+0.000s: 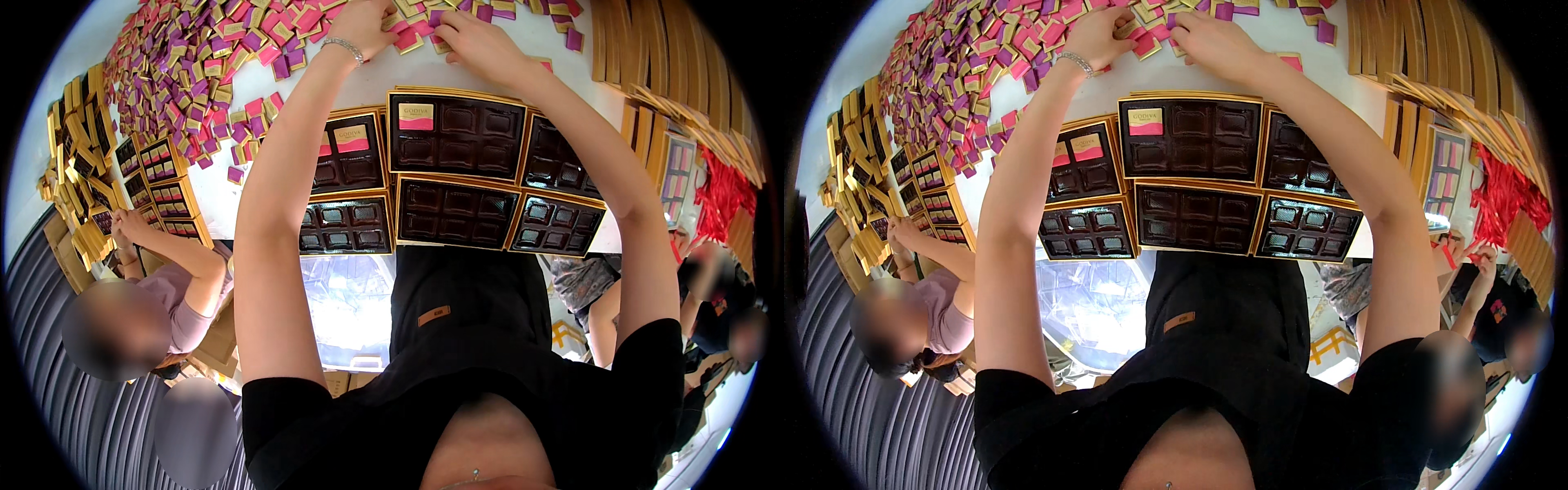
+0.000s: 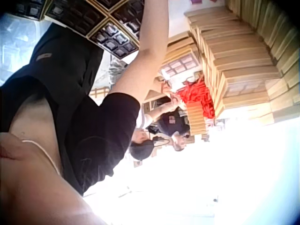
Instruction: The person assembles small decorative boxes by placing colorful rectangular inserts into black trays. They handle cardboard boxes and plastic containers, moving them around the workspace. The person also stacks the completed boxes on the table.
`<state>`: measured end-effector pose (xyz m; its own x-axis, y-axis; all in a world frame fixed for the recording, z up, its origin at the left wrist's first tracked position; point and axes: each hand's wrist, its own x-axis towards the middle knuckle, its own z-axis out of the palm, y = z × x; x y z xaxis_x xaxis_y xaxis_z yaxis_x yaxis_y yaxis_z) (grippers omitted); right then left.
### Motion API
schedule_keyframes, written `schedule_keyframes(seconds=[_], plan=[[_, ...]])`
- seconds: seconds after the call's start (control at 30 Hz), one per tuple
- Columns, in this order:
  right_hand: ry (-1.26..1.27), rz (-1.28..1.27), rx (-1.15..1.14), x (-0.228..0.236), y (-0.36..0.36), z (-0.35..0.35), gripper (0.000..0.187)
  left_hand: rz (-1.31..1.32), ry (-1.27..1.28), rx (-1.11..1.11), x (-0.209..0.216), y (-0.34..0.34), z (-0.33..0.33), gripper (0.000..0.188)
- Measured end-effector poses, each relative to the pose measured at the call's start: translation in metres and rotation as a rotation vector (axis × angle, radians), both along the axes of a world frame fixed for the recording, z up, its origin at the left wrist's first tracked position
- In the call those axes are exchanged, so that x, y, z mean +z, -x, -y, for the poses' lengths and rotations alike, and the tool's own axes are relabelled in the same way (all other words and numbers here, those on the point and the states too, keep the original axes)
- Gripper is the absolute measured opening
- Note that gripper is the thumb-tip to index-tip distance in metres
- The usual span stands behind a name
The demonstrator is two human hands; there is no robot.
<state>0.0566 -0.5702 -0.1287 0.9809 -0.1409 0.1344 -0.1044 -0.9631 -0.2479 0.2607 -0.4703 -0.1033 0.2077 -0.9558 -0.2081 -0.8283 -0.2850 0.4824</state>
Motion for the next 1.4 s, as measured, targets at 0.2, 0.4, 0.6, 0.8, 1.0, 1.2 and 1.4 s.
schedule_keyframes(seconds=[0.2,0.4,0.6,0.8,1.0,1.2,1.4], plan=[[-0.183,0.09,-0.073,-0.004,-0.007,-0.002,0.025,-0.229,0.067,-0.024,0.058,0.021,-0.024,0.03],[-0.165,-0.171,-0.25,0.056,0.014,-0.004,0.031,-0.178,0.345,-0.373,0.076,0.103,-0.067,0.035],[-0.806,0.134,-0.719,0.098,0.093,-0.063,0.023,0.012,0.373,-0.275,0.077,0.121,-0.089,0.047],[-0.316,0.225,-0.705,0.091,0.106,-0.105,0.031,0.219,0.189,-0.303,0.072,0.137,-0.11,0.071],[-0.119,-0.031,-0.307,0.1,0.128,-0.116,0.069,0.258,0.052,-0.399,0.077,0.137,-0.118,0.09],[-0.058,-0.272,-0.332,0.097,0.128,-0.128,0.092,0.227,0.021,-0.421,0.073,0.141,-0.12,0.101],[-0.072,0.07,-0.415,0.096,0.131,-0.056,0.048,0.145,0.037,-0.316,0.082,0.127,-0.11,0.103]])
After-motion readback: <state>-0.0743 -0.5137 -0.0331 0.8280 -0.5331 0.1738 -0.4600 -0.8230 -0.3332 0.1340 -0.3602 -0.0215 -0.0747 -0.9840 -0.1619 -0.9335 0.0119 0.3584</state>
